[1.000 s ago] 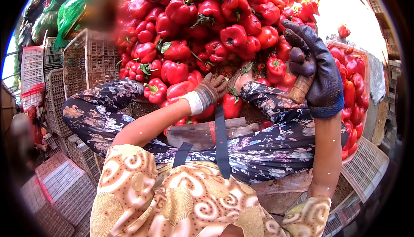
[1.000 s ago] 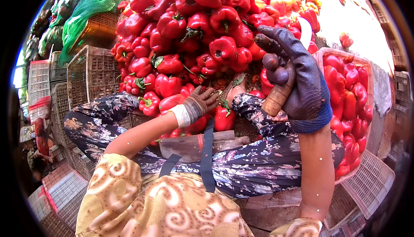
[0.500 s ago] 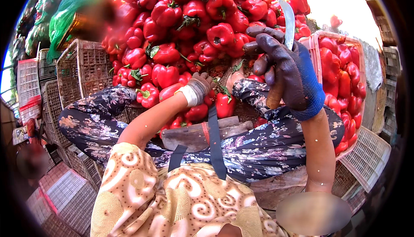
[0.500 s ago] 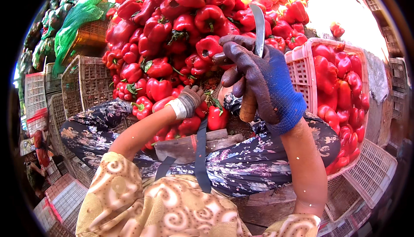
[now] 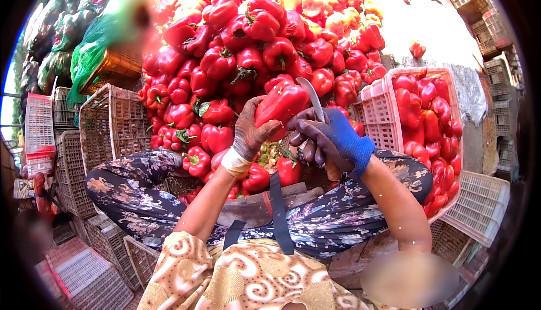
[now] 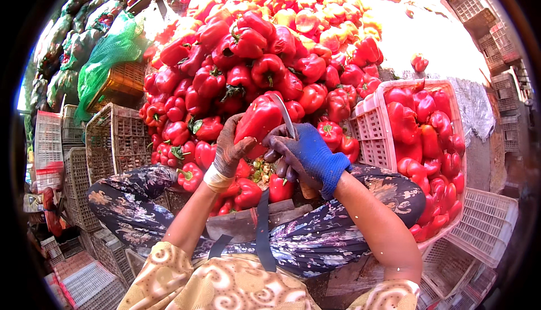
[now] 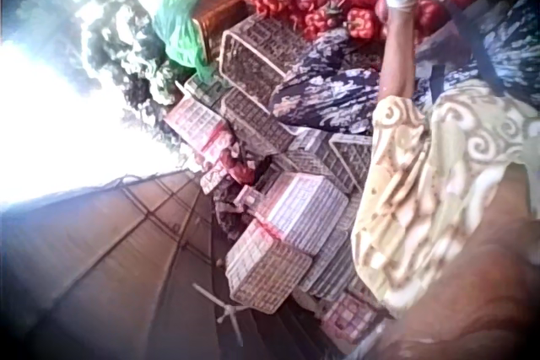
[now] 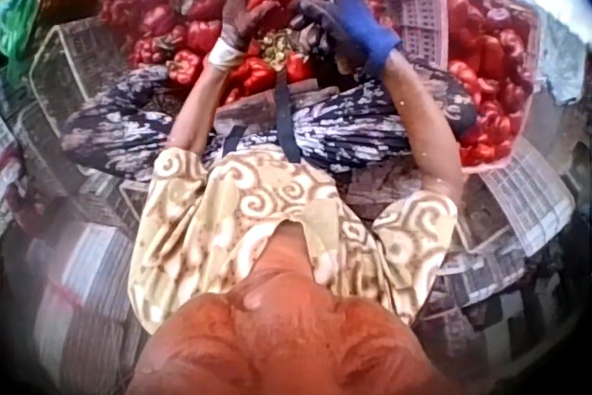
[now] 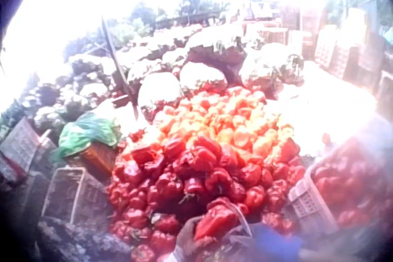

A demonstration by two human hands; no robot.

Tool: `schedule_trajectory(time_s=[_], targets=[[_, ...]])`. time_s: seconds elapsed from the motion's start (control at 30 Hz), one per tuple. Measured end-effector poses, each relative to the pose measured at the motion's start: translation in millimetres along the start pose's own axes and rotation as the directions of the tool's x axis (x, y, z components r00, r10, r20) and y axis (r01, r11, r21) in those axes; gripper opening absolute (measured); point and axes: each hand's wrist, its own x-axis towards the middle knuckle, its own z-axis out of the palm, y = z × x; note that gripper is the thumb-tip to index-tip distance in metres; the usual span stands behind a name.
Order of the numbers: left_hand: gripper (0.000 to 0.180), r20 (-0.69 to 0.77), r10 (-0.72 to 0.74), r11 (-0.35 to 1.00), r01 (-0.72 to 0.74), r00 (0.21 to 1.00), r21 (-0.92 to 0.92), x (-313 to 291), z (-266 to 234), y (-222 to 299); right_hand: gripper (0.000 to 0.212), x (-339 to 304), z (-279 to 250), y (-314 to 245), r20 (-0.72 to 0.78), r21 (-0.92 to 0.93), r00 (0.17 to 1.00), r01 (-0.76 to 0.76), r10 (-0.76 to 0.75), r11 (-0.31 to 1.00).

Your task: The person removes the stems and cores from red bell peppers using a knife and places the cleaned peppers into a plastic crate.

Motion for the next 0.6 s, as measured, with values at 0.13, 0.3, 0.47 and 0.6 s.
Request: schedule_trajectory(time_s=[0.13,0.3,0.47,0.6], targets=[[0.075,-0.139,0.05,0.999,-0.049,0.989,0.011,-1.2,19.3,5.0,0.02,3.2,0.7,4.4,0.013,0.05,0.999,0.044,-0.045,0.998],[0.067,-0.236,0.105,0.994,-0.092,0.966,0.064,-1.8,30.0,17.4,0.017,4.3,1.8,7.0,0.008,0.099,0.996,0.084,-0.085,0.992],[0.063,-0.281,0.016,0.997,-0.037,0.96,-0.07,-1.7,40.3,19.4,0.017,5.5,10.3,8.8,-0.016,0.126,0.992,0.126,-0.126,0.984],[0.064,-0.286,0.0,0.987,-0.046,0.958,-0.155,-3.1,49.0,36.4,0.016,5.7,11.1,6.3,-0.047,0.088,0.991,0.128,-0.124,0.988]])
